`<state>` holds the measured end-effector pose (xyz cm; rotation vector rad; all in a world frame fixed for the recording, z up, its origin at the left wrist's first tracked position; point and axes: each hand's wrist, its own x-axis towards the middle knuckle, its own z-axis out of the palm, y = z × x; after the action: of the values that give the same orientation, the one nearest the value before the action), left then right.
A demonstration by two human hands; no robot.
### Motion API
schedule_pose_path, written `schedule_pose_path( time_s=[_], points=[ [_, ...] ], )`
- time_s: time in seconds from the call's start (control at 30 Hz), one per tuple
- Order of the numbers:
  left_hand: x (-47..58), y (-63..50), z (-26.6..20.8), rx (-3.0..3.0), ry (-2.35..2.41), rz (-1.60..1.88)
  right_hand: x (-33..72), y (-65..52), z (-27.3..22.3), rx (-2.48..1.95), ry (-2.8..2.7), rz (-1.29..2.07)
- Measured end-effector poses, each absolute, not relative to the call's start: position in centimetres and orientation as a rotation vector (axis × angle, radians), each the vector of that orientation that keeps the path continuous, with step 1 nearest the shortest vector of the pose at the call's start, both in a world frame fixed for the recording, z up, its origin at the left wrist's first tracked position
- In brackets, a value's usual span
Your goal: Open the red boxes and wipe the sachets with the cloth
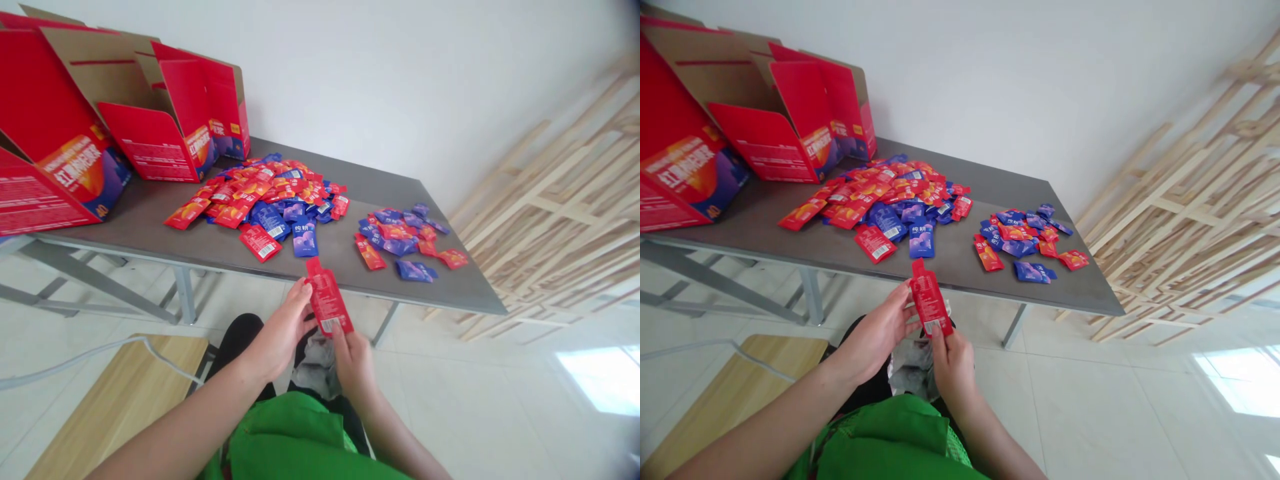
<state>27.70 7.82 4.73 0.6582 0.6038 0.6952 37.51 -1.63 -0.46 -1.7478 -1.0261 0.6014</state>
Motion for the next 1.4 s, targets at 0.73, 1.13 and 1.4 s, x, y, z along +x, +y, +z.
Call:
schedule_pose_path(
  time_s=[0.73,1.13,1.4],
  points=[
    [28.1,8.9,5.5,0.775,0.615,0.882,35.5,-1.0,-2.1,-1.645,-1.054,0.864],
    [29.6,8.3,3.6,0.734,0.666,0.679,40.2,-2.3,-0.2,-1.617,-0.703,0.729],
    [28.1,8.8,2.0,0.870,0.748,0.635,51.4,0.4,3.1,-2.584,-0.984,-0.483]
  ],
)
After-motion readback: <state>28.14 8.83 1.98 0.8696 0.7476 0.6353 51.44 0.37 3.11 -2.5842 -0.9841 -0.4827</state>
